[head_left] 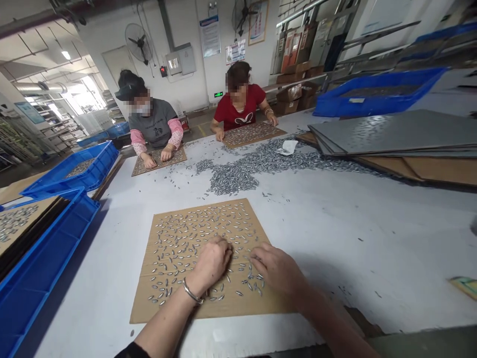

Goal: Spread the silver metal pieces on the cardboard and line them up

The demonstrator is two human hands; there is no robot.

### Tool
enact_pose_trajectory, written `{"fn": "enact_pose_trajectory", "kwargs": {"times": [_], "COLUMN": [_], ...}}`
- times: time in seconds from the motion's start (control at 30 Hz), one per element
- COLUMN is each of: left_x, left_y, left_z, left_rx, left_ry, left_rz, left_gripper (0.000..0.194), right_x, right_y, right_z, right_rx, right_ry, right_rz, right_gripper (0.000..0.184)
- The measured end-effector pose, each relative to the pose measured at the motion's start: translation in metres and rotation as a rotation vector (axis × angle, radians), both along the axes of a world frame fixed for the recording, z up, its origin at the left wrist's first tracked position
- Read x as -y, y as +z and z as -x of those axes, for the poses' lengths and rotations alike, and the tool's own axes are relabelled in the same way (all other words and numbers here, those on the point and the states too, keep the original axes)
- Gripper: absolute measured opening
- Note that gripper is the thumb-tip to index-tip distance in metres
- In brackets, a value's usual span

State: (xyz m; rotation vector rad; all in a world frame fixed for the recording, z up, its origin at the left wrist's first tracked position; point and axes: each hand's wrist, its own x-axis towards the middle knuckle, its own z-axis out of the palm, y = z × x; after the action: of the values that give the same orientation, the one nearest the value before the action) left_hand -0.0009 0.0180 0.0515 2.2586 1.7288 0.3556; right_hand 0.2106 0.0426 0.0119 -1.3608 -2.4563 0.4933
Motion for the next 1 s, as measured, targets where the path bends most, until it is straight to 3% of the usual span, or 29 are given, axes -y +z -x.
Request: {"fn": "enact_pose_trajectory", "kwargs": {"times": [0.17, 0.3, 0.43, 0.53, 0.77, 0.87, 1.0], "left_x": [0.013, 0.028, 0.038, 0.043, 0.058, 0.062, 0.065], "left_y": [0.021, 0.030, 0.027, 0.022, 0.022, 0.020, 0.017], "left_z": [0.027, 0.045, 0.054, 0.058, 0.065, 0.067, 0.067], "left_rx": [0.058, 0.091, 0.101, 0.130, 0.210, 0.235, 0.247], "left_ry": [0.110, 0.198, 0.231, 0.224, 0.221, 0.230, 0.239], "left_rz": [-0.044, -0.046, -0.018, -0.028, -0.033, -0.025, -0.029], "left_gripper": [0.027, 0.028, 0.030, 0.031, 0.030, 0.029, 0.029], "right_x": [-0.011, -0.014, -0.014, -0.014, -0.010, -0.017, -0.041], "right_y": [0.006, 0.004, 0.002, -0.002, -0.022, -0.012, 0.017], "right_z": [0.019, 0.018, 0.014, 0.015, 0.017, 0.015, 0.023], "right_rx": [0.154, 0.117, 0.115, 0.170, 0.277, 0.210, 0.145], "right_ry": [0.015, 0.014, -0.048, -0.059, 0.091, 0.067, -0.029], "right_rz": [0.008, 0.045, 0.099, 0.045, -0.136, -0.080, 0.015], "right_gripper": [0.025, 0.026, 0.025, 0.027, 0.029, 0.029, 0.034]}}
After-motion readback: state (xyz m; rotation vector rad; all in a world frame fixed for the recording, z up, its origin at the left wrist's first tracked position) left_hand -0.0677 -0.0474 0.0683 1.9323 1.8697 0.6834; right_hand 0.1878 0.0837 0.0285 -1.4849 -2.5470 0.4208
